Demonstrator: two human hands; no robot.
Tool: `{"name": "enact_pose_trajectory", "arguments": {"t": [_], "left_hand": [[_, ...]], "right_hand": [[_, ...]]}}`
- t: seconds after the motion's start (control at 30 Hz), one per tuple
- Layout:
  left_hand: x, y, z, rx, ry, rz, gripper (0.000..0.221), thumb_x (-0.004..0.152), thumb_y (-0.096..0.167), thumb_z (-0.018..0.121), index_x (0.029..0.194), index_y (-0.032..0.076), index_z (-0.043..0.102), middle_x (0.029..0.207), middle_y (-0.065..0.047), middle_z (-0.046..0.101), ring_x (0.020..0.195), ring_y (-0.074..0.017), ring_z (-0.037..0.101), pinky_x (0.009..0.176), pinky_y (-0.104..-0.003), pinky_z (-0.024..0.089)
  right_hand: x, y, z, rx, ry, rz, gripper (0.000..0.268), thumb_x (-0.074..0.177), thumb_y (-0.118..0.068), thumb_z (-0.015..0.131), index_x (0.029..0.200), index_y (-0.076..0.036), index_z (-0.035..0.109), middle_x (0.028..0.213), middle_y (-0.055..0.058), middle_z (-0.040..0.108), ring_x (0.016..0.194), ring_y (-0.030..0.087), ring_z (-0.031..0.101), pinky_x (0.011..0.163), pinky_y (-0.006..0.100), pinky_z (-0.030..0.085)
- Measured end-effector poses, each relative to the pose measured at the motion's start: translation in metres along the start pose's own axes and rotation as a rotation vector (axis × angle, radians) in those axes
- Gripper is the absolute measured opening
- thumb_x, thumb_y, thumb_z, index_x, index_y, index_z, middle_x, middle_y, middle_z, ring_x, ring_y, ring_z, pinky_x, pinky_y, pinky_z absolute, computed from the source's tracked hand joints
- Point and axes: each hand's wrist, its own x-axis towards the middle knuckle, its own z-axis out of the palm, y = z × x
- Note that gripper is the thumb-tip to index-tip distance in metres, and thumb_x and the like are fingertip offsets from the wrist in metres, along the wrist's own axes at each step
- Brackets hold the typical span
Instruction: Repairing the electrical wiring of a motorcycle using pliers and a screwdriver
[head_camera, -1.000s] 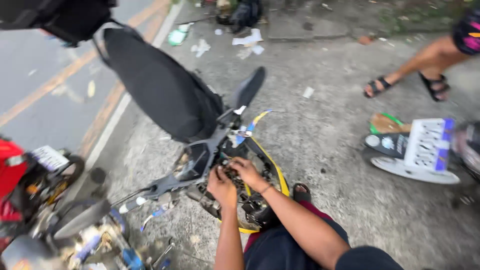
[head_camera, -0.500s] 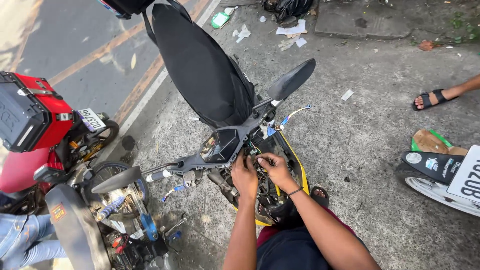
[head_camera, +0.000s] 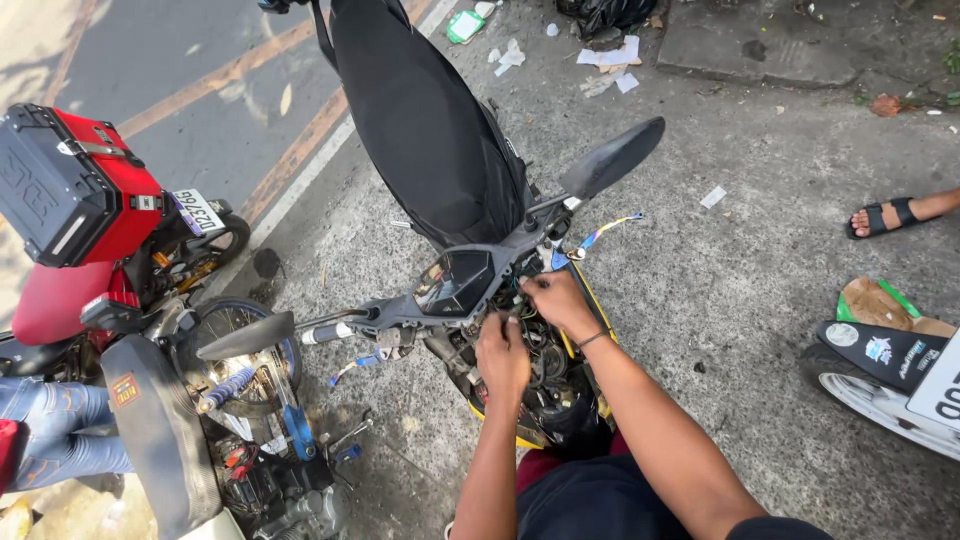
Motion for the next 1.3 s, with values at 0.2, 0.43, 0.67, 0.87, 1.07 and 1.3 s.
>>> {"name": "enact_pose_trajectory", "arguments": {"t": [0.2, 0.43, 0.67, 0.87, 1.07, 1.3], "left_hand": [[-0.028, -0.077, -0.077, 0.604, -0.183, -0.097, 0.037, 0.114, 0.035, 0.057, 0.105, 0.006, 0.079, 0.087, -0.013, 0.075, 0.073, -0.0301, 0.066, 0.061, -0.043, 0.049], [-0.028, -0.044, -0.091, 0.564, -0.282, -0.349, 0.019, 0.102, 0.029, 0.071, 0.108, 0.013, 0.078, 0.118, -0.017, 0.072, 0.104, -0.0508, 0.076, 0.086, -0.062, 0.059], [0.021, 0.016, 0.004, 0.037, -0.056, 0.104, 0.036, 0.112, 0.036, 0.062, 0.120, 0.005, 0.079, 0.101, -0.020, 0.085, 0.086, -0.0409, 0.080, 0.074, -0.054, 0.058], [0.040, 0.007, 0.059, -0.129, 0.060, -0.309, 0.033, 0.110, 0.029, 0.071, 0.140, 0.016, 0.080, 0.084, 0.000, 0.089, 0.040, -0.0075, 0.037, 0.041, -0.030, 0.026], [0.038, -0.002, 0.085, -0.219, 0.384, -0.078, 0.027, 0.107, 0.028, 0.071, 0.110, 0.007, 0.088, 0.092, -0.009, 0.087, 0.077, -0.0240, 0.079, 0.066, -0.042, 0.053], [0.034, -0.003, 0.084, -0.138, 0.501, 0.310, 0.009, 0.103, 0.013, 0.078, 0.108, 0.014, 0.086, 0.092, -0.010, 0.080, 0.086, -0.0368, 0.080, 0.074, -0.045, 0.064]], "right_hand": [[-0.040, -0.001, -0.066, 0.623, -0.344, 0.454, 0.029, 0.109, -0.015, 0.067, 0.133, 0.001, 0.071, 0.077, 0.004, 0.059, 0.056, 0.005, 0.046, 0.043, 0.019, 0.033], [-0.187, 0.164, -0.082, 1.167, -0.386, 0.936, 0.072, 0.084, 0.020, 0.043, 0.153, 0.007, 0.058, 0.142, 0.037, 0.072, 0.135, 0.047, 0.070, 0.091, 0.033, 0.058], [-0.255, 0.136, -0.124, 0.677, -0.427, 0.812, 0.077, 0.086, 0.020, 0.049, 0.157, -0.003, 0.069, 0.169, 0.019, 0.071, 0.159, 0.033, 0.062, 0.126, 0.049, 0.044], [-0.251, 0.148, -0.157, 0.624, -0.476, 0.663, 0.056, 0.104, -0.018, 0.064, 0.158, -0.001, 0.068, 0.158, 0.017, 0.077, 0.144, 0.033, 0.076, 0.119, 0.045, 0.056], [-0.141, 0.037, -0.170, 0.084, -0.530, -0.041, 0.056, 0.114, -0.045, 0.036, 0.150, -0.010, 0.059, 0.174, 0.015, 0.055, 0.162, 0.035, 0.054, 0.134, 0.050, 0.048], [-0.037, -0.032, -0.125, -0.361, -0.308, -0.211, 0.021, 0.111, -0.021, 0.068, 0.129, -0.009, 0.071, 0.106, 0.012, 0.078, 0.092, 0.032, 0.079, 0.081, 0.044, 0.066]]}}
